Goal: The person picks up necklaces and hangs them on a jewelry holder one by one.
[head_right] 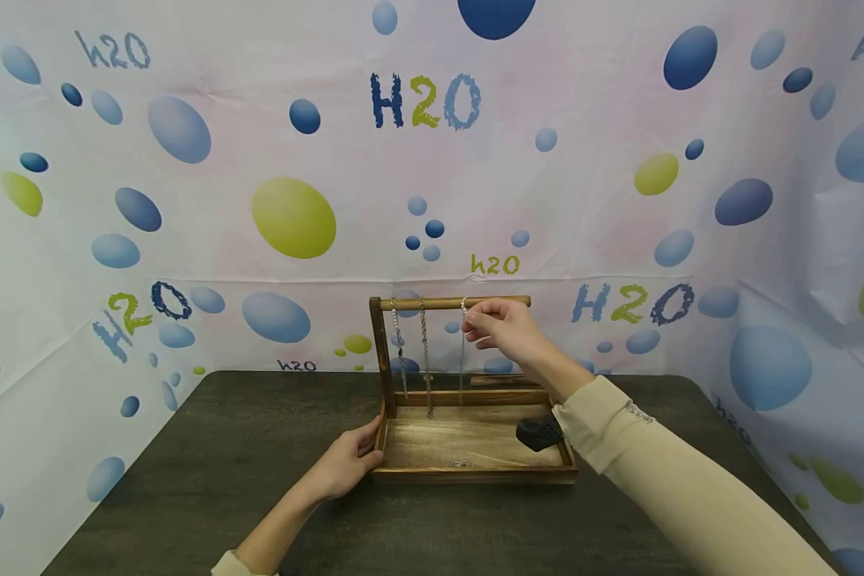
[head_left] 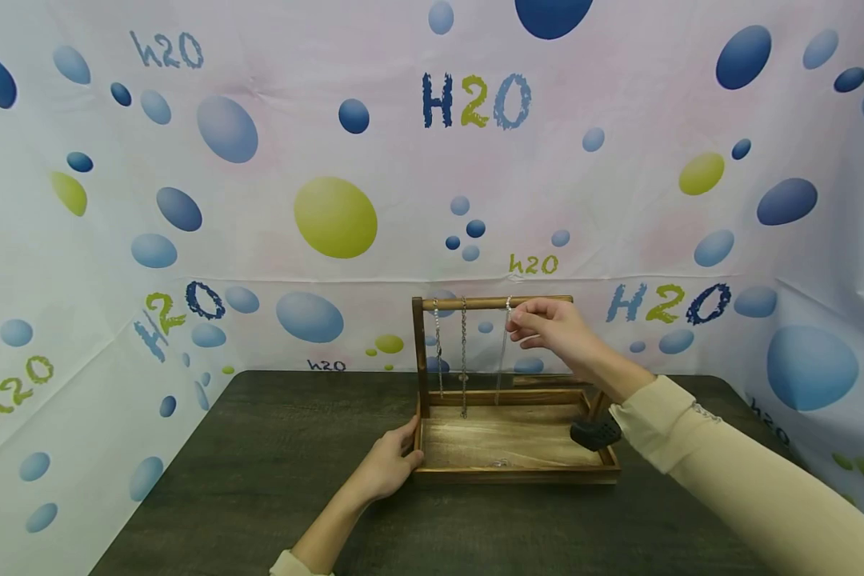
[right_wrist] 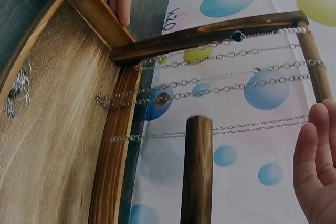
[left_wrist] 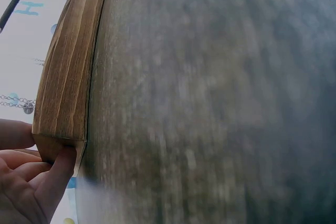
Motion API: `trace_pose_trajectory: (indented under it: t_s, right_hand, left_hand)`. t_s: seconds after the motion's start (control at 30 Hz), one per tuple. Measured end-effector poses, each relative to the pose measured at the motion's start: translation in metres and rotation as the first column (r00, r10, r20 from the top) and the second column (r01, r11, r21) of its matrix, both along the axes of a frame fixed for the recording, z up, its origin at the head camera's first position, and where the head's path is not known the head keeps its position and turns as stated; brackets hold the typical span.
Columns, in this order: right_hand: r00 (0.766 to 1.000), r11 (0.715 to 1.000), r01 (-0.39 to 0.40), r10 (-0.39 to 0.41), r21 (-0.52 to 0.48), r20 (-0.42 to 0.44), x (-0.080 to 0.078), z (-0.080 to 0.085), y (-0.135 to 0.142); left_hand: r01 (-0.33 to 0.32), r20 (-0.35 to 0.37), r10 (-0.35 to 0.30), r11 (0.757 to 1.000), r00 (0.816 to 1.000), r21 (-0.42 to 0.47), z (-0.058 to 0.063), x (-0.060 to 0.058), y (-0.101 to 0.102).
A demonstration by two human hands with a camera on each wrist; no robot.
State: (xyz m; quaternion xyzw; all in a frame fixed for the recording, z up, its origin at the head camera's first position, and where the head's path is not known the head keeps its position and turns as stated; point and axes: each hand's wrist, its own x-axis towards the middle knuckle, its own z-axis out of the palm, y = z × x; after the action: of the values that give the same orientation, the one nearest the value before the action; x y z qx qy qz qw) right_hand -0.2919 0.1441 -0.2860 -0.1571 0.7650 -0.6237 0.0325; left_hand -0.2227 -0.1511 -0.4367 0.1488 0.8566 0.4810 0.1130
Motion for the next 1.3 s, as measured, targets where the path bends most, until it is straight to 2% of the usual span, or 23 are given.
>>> trace_pose_trajectory:
  t_s: [0.17, 0.4, 0.7, 0.87, 1.3]
  right_hand:
    - [1.0, 1.0, 0.015, -0.015, 0.018, -0.014, 0.001, 0.003, 0.009]
    - [1.0, 0.999, 0.027, -0.027, 0.033, 0.011, 0.005, 0.005, 0.022]
    - [0.999, 0.999, 0.009, -0.011, 0.036, 0.045, 0.006, 0.004, 0.032]
    - [0.999, 0.999, 0.017, -0.018, 0.044, 0.032, 0.008, 0.006, 0.035]
    - [0.996, 0.996, 0.082, -0.081, -0.029, 0.04, 0.007, 0.008, 0.051]
  left_hand:
    - [-0.001, 0.0, 0.001, 1.0, 1.0, 0.007, 0.0, 0.0, 0.0]
    - [-0.003, 0.003, 0.003, 1.0, 1.0, 0.0, 0.001, 0.001, 0.001]
    - [-0.006, 0.003, 0.006, 1.0, 1.0, 0.0, 0.003, 0.001, 0.001]
    - [-0.007, 0.011, 0.007, 1.0, 1.0, 0.002, 0.003, 0.002, 0.001]
    - [-0.009, 0.019, 0.009, 1.0, 1.0, -0.004, 0.002, 0.001, 0.001]
